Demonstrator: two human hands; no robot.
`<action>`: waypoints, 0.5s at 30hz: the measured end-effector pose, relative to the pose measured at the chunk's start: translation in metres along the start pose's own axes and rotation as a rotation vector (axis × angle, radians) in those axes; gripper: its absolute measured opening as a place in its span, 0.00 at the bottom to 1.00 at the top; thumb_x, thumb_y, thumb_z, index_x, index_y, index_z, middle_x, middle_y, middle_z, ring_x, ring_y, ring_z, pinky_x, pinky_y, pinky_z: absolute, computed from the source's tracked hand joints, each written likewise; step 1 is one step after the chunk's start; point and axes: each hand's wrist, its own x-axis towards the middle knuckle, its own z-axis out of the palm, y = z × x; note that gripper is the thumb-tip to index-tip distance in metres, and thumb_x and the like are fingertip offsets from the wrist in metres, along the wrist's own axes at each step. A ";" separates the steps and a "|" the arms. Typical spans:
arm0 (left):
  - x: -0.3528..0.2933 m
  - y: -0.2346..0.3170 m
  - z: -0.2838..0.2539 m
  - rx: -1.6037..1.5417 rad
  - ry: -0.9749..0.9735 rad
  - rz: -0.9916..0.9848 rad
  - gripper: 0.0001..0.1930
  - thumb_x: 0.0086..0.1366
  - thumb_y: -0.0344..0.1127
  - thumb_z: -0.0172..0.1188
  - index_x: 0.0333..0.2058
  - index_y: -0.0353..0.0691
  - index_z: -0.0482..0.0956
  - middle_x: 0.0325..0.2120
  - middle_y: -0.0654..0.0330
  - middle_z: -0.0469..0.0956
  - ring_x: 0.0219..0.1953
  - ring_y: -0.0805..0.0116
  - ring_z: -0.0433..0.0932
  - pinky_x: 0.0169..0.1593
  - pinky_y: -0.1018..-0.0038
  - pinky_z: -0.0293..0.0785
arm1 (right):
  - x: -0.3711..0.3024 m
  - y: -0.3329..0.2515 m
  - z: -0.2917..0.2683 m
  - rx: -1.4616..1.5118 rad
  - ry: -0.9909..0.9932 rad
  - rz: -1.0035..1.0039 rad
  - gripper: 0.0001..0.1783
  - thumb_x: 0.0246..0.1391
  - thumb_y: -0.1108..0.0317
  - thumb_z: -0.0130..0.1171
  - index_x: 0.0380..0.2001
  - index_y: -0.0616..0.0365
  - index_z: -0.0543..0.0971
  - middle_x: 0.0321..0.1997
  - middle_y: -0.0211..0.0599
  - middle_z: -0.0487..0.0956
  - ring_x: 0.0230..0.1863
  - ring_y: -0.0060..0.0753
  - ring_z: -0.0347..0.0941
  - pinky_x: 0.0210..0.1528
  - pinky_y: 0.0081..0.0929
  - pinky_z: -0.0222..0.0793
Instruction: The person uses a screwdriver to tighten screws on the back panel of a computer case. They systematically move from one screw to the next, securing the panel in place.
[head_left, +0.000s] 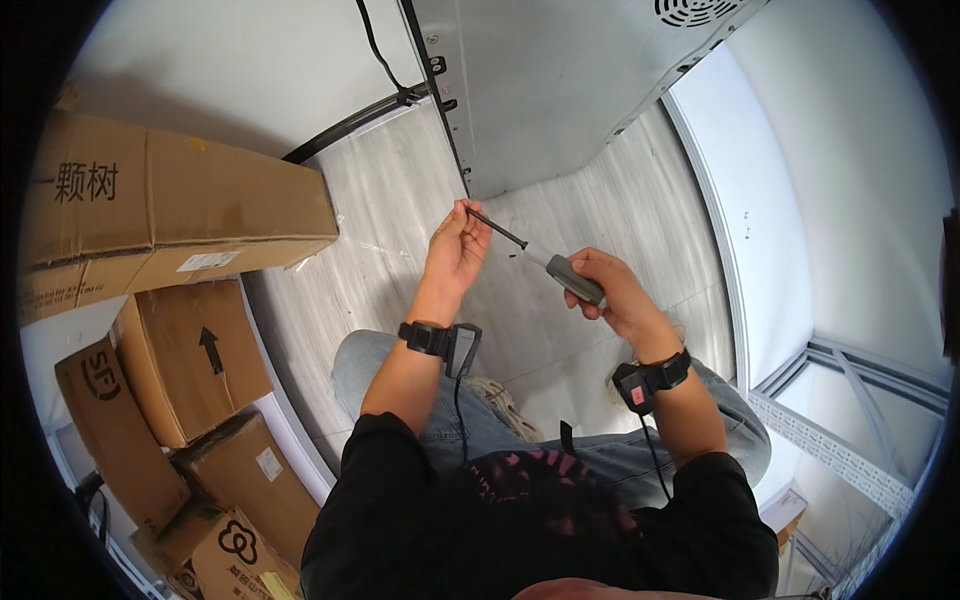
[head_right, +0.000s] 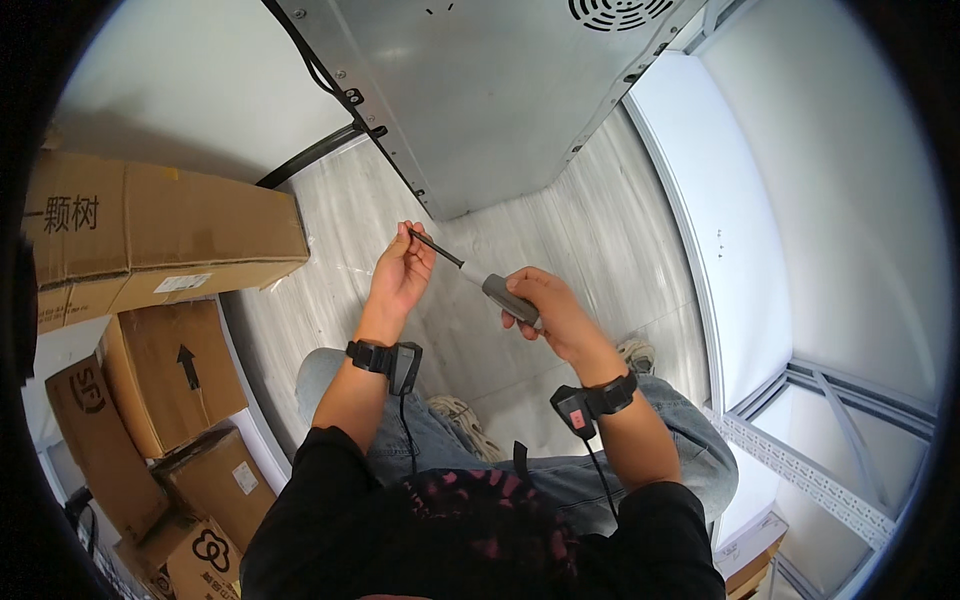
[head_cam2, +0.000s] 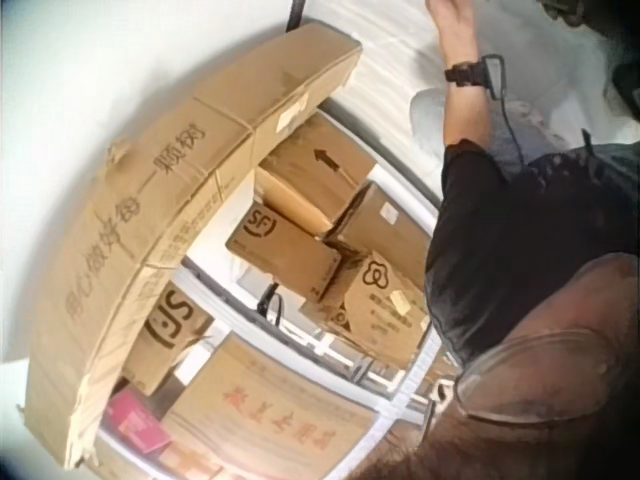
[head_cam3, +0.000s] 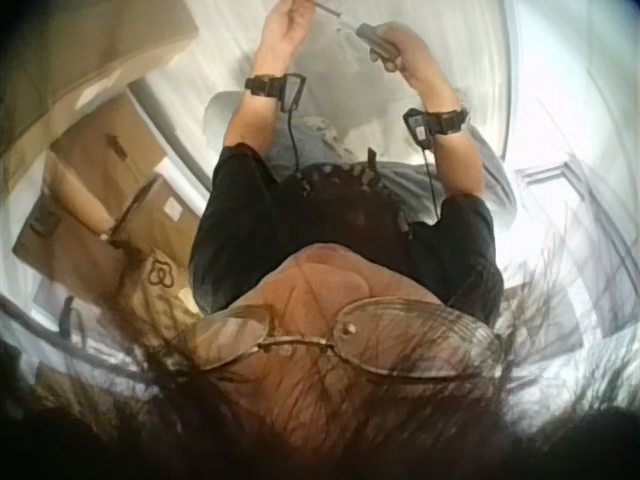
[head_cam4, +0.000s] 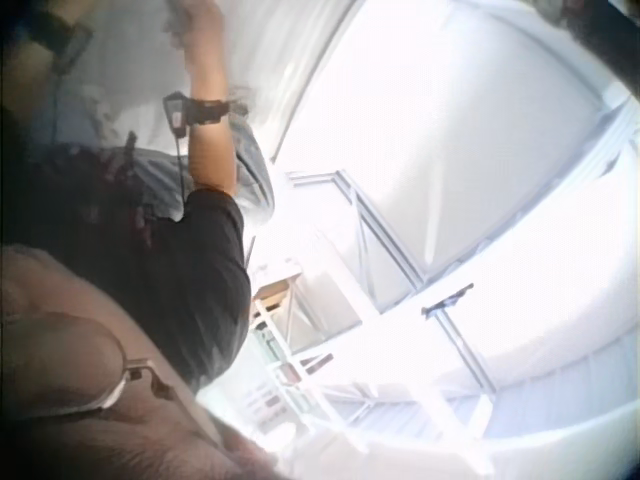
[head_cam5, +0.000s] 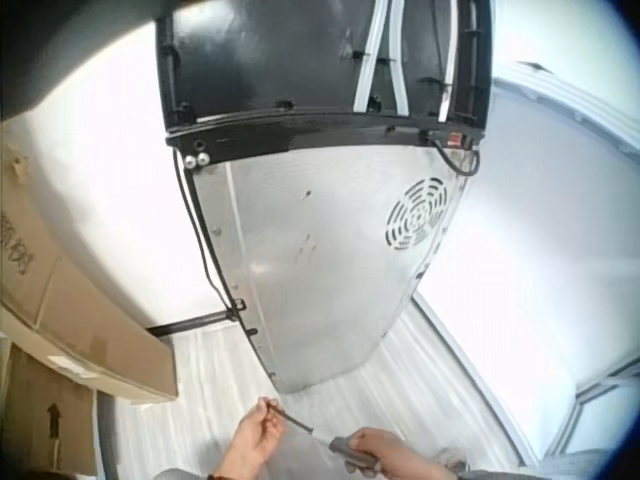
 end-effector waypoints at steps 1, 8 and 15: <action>0.002 0.003 -0.002 0.001 -0.008 -0.016 0.06 0.64 0.34 0.54 0.33 0.38 0.73 0.31 0.59 0.76 0.34 0.70 0.75 0.42 0.77 0.75 | 0.002 0.006 0.005 0.021 0.010 -0.006 0.10 0.57 0.62 0.48 0.32 0.56 0.72 0.19 0.35 0.75 0.13 0.19 0.62 0.15 0.16 0.55; 0.009 0.025 0.002 0.240 0.008 -0.064 0.08 0.66 0.36 0.52 0.33 0.38 0.73 0.31 0.60 0.76 0.33 0.69 0.74 0.40 0.77 0.76 | -0.001 0.021 0.032 0.086 0.074 -0.042 0.10 0.58 0.63 0.45 0.33 0.57 0.71 0.19 0.36 0.75 0.12 0.19 0.62 0.14 0.15 0.56; 0.014 0.030 0.009 0.243 -0.091 -0.065 0.08 0.66 0.36 0.52 0.36 0.38 0.73 0.32 0.60 0.77 0.33 0.69 0.75 0.38 0.77 0.75 | 0.000 0.023 0.034 0.237 -0.010 -0.043 0.10 0.58 0.62 0.47 0.36 0.56 0.70 0.21 0.36 0.75 0.14 0.19 0.64 0.18 0.18 0.59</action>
